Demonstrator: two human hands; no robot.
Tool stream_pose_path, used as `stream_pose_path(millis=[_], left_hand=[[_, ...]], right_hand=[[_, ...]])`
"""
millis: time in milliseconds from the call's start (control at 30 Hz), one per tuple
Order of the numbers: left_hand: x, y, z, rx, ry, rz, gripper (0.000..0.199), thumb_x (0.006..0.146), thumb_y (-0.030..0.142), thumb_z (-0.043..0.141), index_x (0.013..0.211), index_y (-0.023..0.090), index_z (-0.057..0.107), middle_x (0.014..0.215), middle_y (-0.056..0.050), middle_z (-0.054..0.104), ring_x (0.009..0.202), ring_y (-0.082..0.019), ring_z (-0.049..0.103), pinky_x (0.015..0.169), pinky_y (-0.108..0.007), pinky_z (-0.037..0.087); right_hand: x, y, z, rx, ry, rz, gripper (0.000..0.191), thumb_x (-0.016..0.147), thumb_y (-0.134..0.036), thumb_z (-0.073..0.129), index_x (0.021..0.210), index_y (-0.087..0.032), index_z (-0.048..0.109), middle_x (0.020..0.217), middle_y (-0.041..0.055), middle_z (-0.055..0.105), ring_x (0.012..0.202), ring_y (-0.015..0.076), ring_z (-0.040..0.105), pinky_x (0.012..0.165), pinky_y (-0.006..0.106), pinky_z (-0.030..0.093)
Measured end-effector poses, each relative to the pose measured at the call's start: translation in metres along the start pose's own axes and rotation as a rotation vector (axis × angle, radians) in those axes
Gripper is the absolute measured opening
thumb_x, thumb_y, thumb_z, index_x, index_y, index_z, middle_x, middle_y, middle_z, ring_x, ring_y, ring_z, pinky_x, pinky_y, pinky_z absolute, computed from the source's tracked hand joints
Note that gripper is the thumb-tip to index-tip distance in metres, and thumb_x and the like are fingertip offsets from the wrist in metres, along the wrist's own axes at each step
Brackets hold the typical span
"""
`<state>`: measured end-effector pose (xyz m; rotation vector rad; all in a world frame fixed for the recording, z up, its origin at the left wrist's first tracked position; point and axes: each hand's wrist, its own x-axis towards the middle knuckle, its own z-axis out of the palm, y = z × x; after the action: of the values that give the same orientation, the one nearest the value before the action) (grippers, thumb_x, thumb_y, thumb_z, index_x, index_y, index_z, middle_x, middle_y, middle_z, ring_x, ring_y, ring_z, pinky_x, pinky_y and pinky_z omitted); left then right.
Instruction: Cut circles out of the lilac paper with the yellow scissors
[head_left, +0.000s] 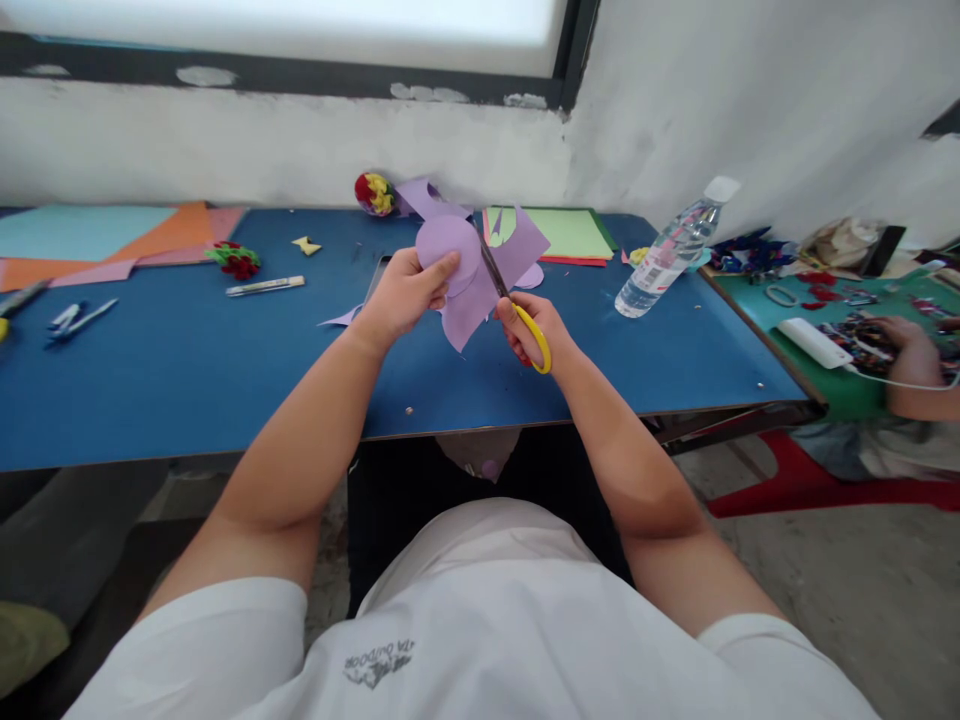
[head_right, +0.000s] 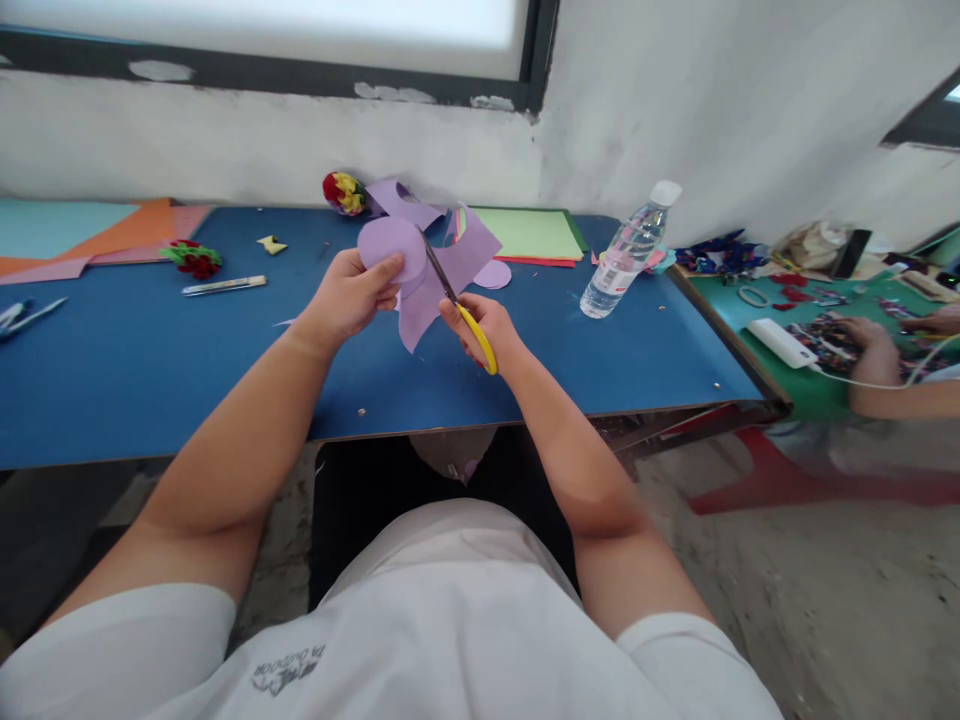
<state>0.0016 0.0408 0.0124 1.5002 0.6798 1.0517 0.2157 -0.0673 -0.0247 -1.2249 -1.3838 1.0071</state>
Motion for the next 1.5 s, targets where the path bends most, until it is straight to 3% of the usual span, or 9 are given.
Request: stream_pose_path(millis=[600,1000,1500], left_hand=[[0.0022,-0.0004,-0.0012,-0.039,0.018,0.032,0.056,0.100,0.036,0.097,0.070,0.025,0.051,0.060,0.010,0.031,0.054,-0.006,0.029,0.050,-0.019,0.030],[0.0011,0.0047,0.0033,-0.016,0.069,-0.004,0.058,0.108,0.036,0.095,0.074,0.025,0.049,0.063,0.010,0.032,0.055,-0.006,0.030,0.051,-0.018,0.036],[0.0016,0.0026,0.0009,-0.040,0.040,0.003,0.055,0.104,0.034,0.098,0.072,0.023,0.055,0.061,0.010,0.036,0.053,-0.006,0.033,0.050,-0.020,0.032]], right_hand=[[-0.0018,-0.0043,0.0017,0.009,0.015,-0.001,0.102,0.063,-0.128,0.081,0.082,-0.029,0.061,0.058,-0.0068,0.047,0.043,0.0116,0.041,0.038,0.029,0.035],[-0.0017,-0.0049,0.0015,-0.016,0.035,-0.003,0.093,0.075,-0.118,0.087,0.080,-0.029,0.059,0.059,-0.0053,0.048,0.046,0.0135,0.047,0.039,0.027,0.035],[-0.0019,-0.0038,-0.0008,0.029,-0.010,0.006,0.098,0.071,-0.123,0.082,0.085,-0.028,0.060,0.061,-0.0070,0.048,0.048,0.0115,0.046,0.042,0.026,0.036]])
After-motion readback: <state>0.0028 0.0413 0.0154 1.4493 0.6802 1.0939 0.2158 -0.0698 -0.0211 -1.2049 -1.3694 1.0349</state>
